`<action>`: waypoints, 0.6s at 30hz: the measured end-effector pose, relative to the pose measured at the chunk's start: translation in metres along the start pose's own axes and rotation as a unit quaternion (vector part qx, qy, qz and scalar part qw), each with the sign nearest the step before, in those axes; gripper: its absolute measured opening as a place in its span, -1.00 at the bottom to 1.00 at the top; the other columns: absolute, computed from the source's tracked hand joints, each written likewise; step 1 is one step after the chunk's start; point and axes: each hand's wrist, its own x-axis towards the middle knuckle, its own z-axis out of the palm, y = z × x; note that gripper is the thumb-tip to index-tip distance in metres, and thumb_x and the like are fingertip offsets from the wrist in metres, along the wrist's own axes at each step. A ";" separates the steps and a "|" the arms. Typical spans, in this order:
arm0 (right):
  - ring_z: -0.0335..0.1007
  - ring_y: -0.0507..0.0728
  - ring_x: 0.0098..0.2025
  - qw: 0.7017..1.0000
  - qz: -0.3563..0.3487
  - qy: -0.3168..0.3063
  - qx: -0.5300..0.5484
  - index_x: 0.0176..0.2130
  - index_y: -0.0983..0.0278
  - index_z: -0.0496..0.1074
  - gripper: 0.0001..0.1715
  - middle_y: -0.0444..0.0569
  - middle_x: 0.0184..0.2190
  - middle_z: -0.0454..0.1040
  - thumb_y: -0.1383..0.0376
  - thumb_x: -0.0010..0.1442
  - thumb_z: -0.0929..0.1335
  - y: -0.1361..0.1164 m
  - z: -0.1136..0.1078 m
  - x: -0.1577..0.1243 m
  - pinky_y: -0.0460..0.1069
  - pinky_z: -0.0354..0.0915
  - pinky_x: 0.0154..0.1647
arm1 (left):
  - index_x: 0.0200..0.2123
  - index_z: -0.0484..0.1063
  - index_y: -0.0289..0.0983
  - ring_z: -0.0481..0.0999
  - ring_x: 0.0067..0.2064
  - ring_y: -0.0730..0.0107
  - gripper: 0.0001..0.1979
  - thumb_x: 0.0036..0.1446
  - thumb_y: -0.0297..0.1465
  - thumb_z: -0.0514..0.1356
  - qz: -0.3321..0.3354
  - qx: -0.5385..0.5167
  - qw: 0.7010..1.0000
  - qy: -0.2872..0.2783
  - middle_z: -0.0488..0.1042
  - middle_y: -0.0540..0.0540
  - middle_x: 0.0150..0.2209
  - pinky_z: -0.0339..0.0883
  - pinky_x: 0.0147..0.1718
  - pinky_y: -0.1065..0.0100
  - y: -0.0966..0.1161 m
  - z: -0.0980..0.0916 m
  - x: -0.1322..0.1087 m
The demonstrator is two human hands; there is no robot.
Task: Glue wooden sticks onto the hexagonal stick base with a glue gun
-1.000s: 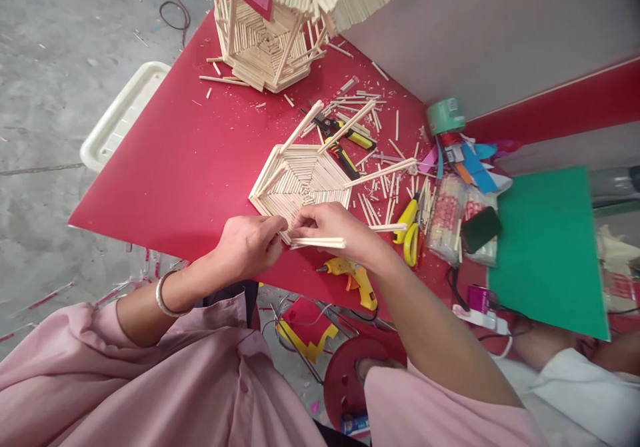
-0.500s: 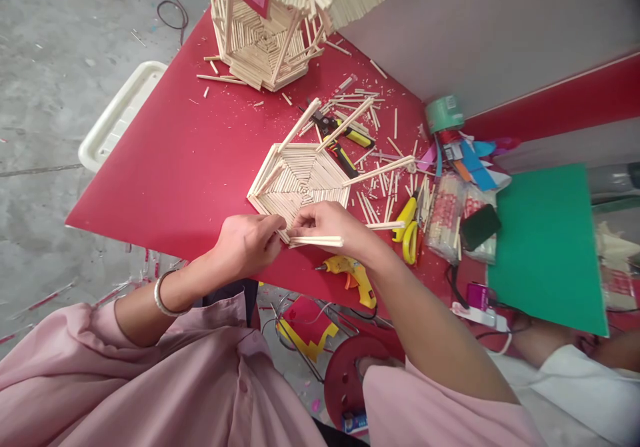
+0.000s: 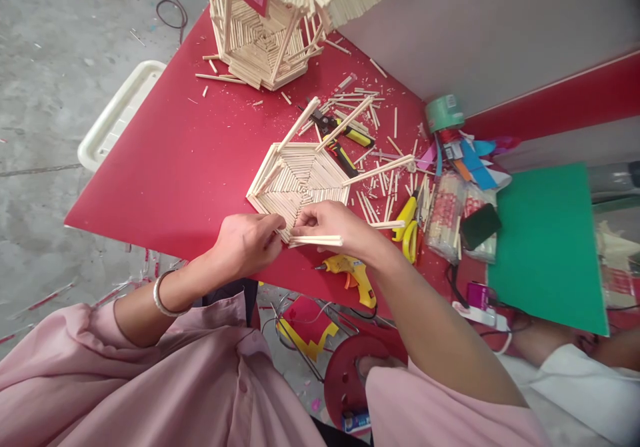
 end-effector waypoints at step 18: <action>0.40 0.01 -0.57 0.999 -0.017 -0.032 0.001 -0.47 0.32 0.56 -0.78 -0.07 -0.62 0.50 0.20 0.00 0.52 0.006 0.003 0.010 -0.11 0.17 -0.54 | -0.21 0.64 -0.21 0.39 -0.57 0.43 -0.67 0.14 -0.39 0.06 0.049 -0.030 0.993 -0.105 0.50 -0.03 -0.59 0.08 -0.53 0.41 -0.012 -0.014 0.011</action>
